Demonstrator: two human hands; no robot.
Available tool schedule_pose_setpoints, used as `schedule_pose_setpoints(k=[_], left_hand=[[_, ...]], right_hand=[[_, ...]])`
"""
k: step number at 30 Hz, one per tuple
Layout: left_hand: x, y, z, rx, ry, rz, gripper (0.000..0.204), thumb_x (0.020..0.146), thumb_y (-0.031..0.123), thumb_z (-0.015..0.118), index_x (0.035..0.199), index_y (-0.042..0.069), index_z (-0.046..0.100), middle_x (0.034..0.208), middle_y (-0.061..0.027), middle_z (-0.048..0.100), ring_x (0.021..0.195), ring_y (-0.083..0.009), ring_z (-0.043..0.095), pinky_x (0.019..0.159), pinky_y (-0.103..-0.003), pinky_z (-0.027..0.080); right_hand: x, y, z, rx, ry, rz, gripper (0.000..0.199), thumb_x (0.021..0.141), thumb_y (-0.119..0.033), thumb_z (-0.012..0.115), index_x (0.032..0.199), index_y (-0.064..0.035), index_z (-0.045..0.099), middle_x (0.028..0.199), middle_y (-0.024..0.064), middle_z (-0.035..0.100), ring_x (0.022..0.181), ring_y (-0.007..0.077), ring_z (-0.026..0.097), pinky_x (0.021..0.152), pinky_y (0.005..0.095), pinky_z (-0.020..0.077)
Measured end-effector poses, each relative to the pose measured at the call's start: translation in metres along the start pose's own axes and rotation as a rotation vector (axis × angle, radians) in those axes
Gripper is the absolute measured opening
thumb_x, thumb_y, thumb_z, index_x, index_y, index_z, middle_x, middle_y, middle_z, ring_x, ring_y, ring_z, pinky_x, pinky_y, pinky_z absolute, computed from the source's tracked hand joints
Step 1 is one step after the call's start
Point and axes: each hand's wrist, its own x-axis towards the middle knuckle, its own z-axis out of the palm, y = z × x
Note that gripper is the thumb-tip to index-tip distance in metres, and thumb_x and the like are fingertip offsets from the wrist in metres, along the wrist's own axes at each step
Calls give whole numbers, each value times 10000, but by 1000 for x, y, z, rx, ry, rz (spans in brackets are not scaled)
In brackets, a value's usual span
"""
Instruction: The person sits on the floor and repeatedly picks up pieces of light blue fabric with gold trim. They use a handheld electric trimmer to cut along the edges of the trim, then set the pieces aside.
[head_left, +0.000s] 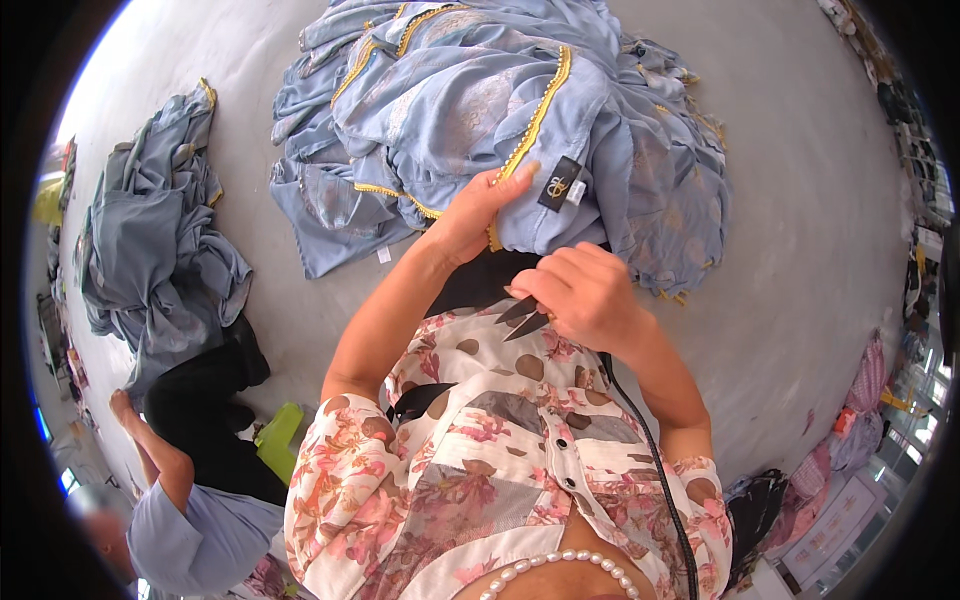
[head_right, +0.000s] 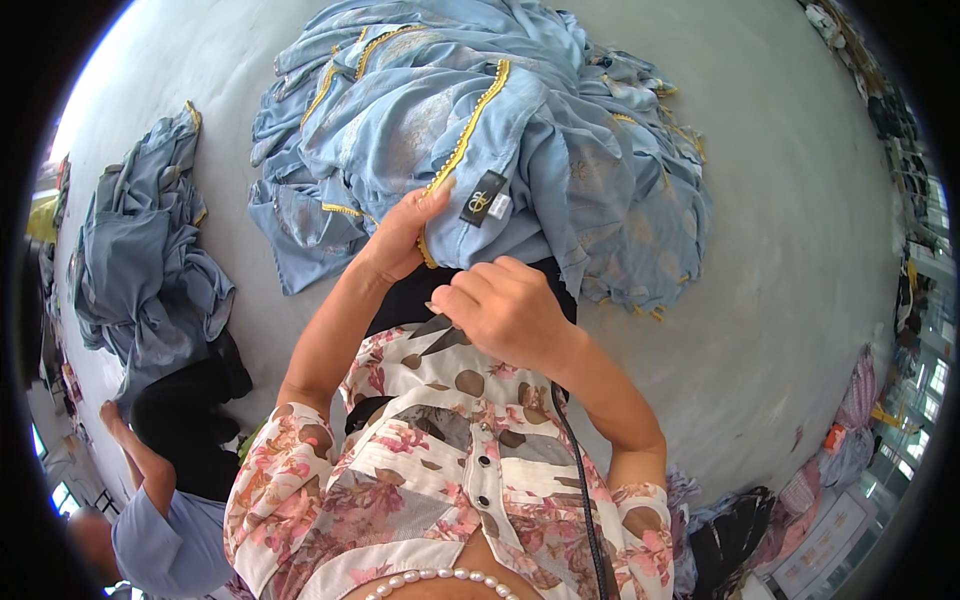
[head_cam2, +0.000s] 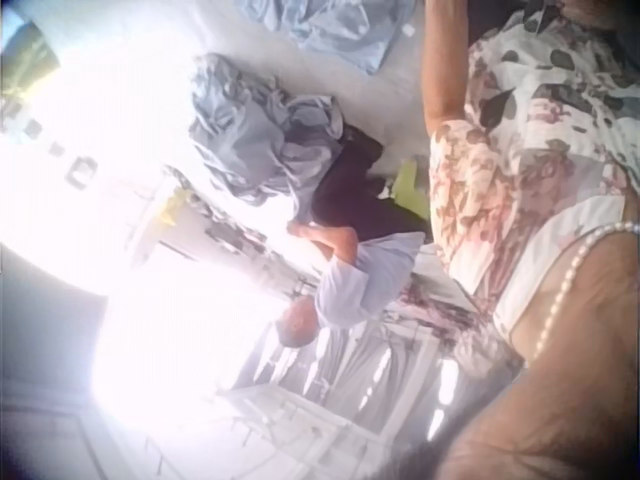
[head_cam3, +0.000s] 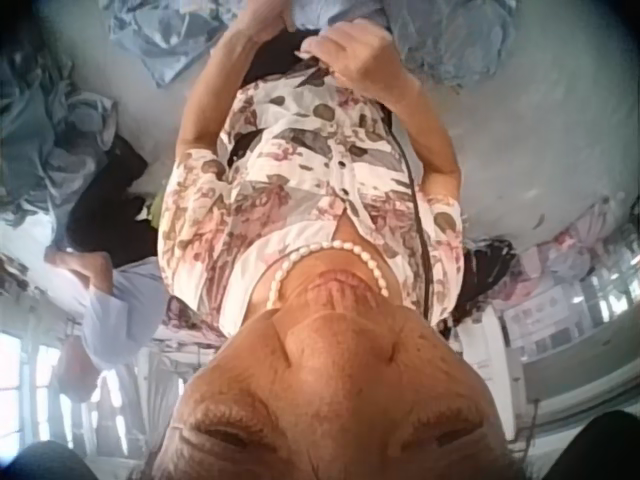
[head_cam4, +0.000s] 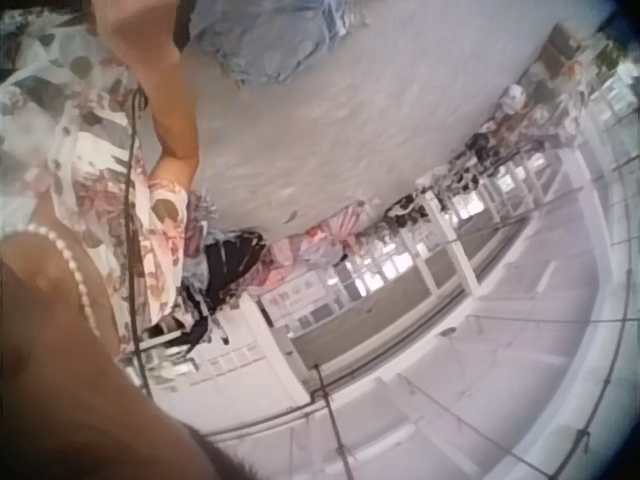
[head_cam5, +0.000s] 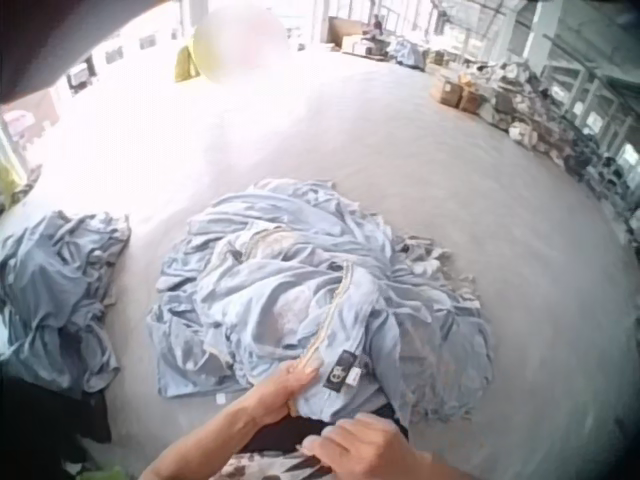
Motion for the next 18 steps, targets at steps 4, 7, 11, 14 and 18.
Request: schedule_pose_setpoints(k=[4, 7, 11, 14, 18], left_hand=[[-2, -3, -3, 23, -39, -7, 344, 816, 104, 679, 1131, 20, 570, 1033, -55, 641, 893, -134, 630, 817, -287, 512], [0, -7, -6, -26, -56, -9, 358, 832, 91, 640, 1165, 8, 539, 1065, -80, 630, 934, -155, 627, 836, -300, 512], [4, -13, -10, -171, -98, -24, 350, 904, 172, 530, 1198, -17, 510, 1108, -111, 617, 971, -194, 625, 872, -338, 502], [9, -8, -10, -383, -171, -64, 373, 948, 223, 434, 1217, -29, 494, 1140, -136, 605, 993, -225, 622, 894, -365, 495], [21, 5, -17, -430, -177, -11, 380, 970, 257, 389, 1220, -9, 495, 1143, -138, 606, 993, -241, 624, 895, -379, 497]], right_hand=[[-11, 7, -15, 74, 184, 467, 330, 628, -208, 803, 867, -101, 601, 601, -1, 524, 533, 157, 537, 478, 295, 404], [-22, 19, -25, 244, 258, 692, 450, 691, -318, 801, 979, -64, 566, 700, 17, 571, 609, 94, 549, 568, 233, 474], [-23, 28, -15, 401, 422, 825, 363, 771, -246, 755, 988, -35, 556, 776, 4, 589, 663, 51, 528, 621, 193, 459], [-22, 39, -9, 618, 479, 886, 187, 832, -110, 686, 931, 0, 572, 802, -17, 604, 701, 18, 515, 646, 164, 430], [-23, 40, -4, 640, 489, 884, 106, 839, -57, 664, 877, 11, 591, 786, -15, 610, 728, 16, 539, 660, 158, 437]])
